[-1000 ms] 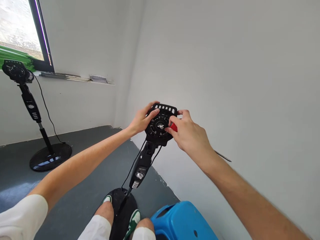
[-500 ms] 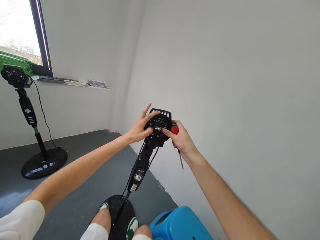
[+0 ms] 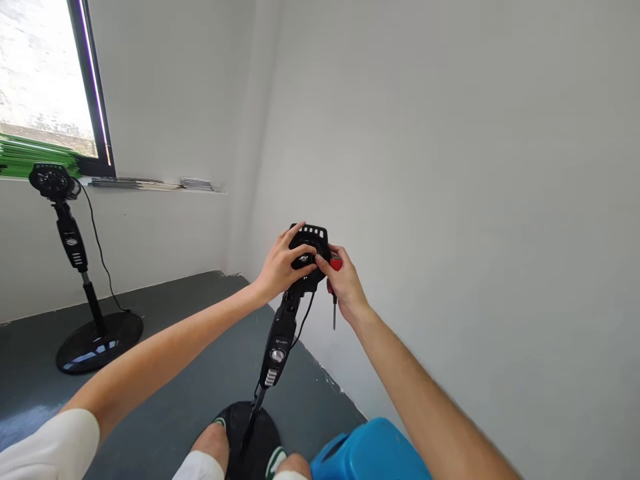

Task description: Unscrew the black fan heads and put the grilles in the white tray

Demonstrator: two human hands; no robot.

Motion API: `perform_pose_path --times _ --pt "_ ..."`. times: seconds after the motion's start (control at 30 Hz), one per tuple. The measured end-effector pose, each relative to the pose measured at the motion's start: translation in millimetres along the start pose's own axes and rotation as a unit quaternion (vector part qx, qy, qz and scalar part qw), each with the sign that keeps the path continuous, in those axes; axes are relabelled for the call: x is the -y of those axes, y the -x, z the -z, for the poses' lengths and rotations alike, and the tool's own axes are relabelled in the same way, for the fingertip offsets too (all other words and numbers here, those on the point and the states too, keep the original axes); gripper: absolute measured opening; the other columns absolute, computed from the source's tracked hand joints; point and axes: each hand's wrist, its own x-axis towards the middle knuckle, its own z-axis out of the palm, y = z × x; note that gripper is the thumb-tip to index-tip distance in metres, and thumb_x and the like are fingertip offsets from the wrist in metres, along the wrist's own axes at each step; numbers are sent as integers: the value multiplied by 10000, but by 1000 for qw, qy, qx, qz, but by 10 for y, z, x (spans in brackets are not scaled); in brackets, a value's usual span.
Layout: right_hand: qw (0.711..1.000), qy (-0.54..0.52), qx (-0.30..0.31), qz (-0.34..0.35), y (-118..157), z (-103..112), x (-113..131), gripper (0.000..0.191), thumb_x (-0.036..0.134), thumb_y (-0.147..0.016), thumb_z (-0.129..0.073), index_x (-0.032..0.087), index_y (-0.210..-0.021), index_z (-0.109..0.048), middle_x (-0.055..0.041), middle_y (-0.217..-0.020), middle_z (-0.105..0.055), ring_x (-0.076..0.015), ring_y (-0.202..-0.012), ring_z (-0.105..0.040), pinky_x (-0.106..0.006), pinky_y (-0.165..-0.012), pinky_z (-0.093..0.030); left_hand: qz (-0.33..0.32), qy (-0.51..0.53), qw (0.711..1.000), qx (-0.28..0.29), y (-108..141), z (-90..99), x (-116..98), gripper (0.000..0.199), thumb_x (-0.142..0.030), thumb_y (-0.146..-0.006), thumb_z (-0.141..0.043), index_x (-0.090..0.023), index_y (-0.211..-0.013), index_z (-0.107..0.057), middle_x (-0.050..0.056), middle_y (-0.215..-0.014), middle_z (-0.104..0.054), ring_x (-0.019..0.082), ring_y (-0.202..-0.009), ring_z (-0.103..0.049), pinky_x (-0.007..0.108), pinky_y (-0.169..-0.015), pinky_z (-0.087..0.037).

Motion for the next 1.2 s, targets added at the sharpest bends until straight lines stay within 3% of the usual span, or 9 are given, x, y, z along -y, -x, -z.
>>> perform_pose_path --times 0.13,0.23,0.3,0.37,0.47,0.6,0.87,1.07,1.2 --pt "1000 0 -12 20 19 -7 -31 661 715 -679 -784 262 -1127 -610 42 -809 -591 -78 -482 -373 -230 -362 -287 22 -3 999 -30 14 -71 -11 159 -348 -930 -705 -260 -1059 -728 70 -1623 -425 323 -1423 -440 534 -1151 -467" --pt "996 1 -62 60 50 49 52 473 651 -747 -762 240 -950 -644 8 -864 -621 -61 -456 -331 -241 -361 -231 23 -2 999 -26 10 -77 -7 162 -342 -925 -714 -262 -1065 -731 72 -1623 -426 320 -1422 -447 522 -1142 -475" --pt "987 -18 -113 109 89 109 206 404 602 -831 -674 226 -738 -559 -5 -835 -599 -70 -473 -339 -249 -382 -195 21 -2 1000 -22 10 -79 3 153 -341 -929 -709 -263 -1058 -735 73 -1631 -415 323 -1436 -433 528 -1147 -469" --pt "973 -56 -138 177 143 155 432 445 534 -874 -575 232 -605 -391 2 -660 -480 -102 -473 -351 -266 -406 -196 16 0 1000 -21 13 -84 18 143 -344 -935 -700 -269 -1051 -737 63 -1643 -401 326 -1450 -417 541 -1159 -454" --pt "957 -98 -91 259 228 143 802 402 438 -851 -505 255 -560 -295 27 -504 -239 -128 -417 -265 -297 -415 -221 8 4 1000 -20 16 -88 34 132 -342 -939 -694 -279 -1044 -744 45 -1656 -387 328 -1460 -407 558 -1182 -427" --pt "948 -128 -51 288 256 -19 1061 372 428 -817 -479 257 -531 -315 23 -478 -220 -118 -400 -201 -300 -406 -217 4 6 1000 -18 11 -85 28 120 -325 -931 -705 -270 -1023 -757 46 -1655 -391 333 -1454 -416 555 -1196 -413" --pt "914 -205 5 350 126 -180 901 361 351 -802 -544 228 -505 -379 56 -440 -235 -84 -364 -181 -276 -388 -183 -1 -7 999 -41 17 -111 51 135 -345 -924 -715 -280 -1034 -758 48 -1645 -413 327 -1424 -459 541 -1168 -455" --pt "907 -215 3 363 127 -204 847 312 286 -777 -515 223 -501 -384 52 -445 -236 -83 -371 -198 -275 -396 -168 5 16 1000 -26 4 -90 51 121 -326 -912 -731 -287 -1024 -755 30 -1659 -396 325 -1447 -445 569 -1187 -431" --pt "892 -161 -6 422 187 -216 715 352 242 -891 -500 210 -553 -404 41 -470 -311 -98 -400 -320 -278 -426 -257 0 29 1000 -5 -5 -73 81 139 -288 -906 -734 -281 -1041 -765 34 -1673 -368 329 -1475 -417 584 -1218 -387"
